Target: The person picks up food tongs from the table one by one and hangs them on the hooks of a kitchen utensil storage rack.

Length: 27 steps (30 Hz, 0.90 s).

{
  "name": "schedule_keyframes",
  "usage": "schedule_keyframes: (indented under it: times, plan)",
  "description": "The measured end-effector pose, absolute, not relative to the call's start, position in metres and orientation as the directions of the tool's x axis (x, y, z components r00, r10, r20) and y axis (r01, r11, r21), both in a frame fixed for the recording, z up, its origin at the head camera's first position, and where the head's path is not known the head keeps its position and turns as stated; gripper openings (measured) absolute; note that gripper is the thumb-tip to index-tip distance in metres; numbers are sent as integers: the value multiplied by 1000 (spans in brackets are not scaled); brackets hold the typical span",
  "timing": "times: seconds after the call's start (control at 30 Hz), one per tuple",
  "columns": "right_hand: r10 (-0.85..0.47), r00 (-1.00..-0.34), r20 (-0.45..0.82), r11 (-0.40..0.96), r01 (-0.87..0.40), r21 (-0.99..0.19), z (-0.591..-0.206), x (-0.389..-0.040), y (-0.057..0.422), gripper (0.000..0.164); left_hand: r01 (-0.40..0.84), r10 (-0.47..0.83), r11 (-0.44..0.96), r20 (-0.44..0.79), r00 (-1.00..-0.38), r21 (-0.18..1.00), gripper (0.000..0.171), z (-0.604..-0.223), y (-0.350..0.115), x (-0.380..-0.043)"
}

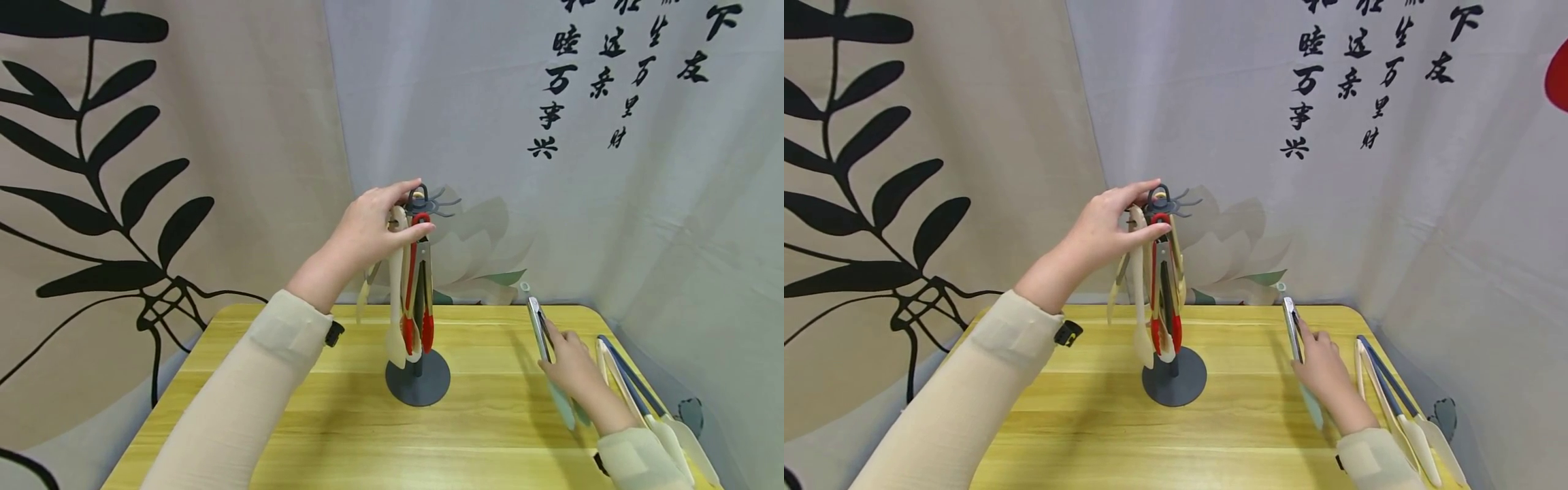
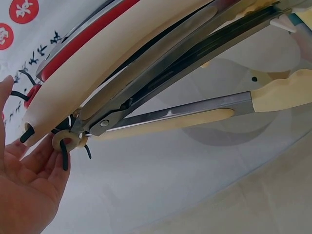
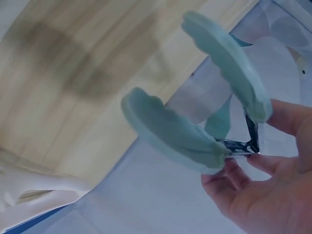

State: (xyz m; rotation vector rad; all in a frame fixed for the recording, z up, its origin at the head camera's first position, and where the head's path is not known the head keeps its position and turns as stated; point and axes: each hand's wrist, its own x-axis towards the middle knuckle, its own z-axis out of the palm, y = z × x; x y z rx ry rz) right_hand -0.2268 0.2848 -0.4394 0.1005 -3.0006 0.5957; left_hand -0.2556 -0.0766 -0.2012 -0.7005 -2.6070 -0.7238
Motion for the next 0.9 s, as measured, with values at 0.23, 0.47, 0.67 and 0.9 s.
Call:
schedule_keyframes:
  times: [0.23,0.47,0.67,0.9]
  plan:
    - [-71,-982,177,908,-137,-396,-427,-224,270,84,546,365,746,452,-814,382,71,-202,-77,-257]
    - [-101,-949,298,897,-217,-385,-420,-220,258,84,539,365,750,439,-821,384,72,-201,-75,-256]
    - [-116,-939,323,885,-245,-395,-415,-220,248,87,537,366,750,434,-823,387,72,-200,-75,-256]
    - [-107,-924,368,875,-263,-407,-414,-221,240,86,537,364,746,435,-824,393,72,-201,-76,-257]
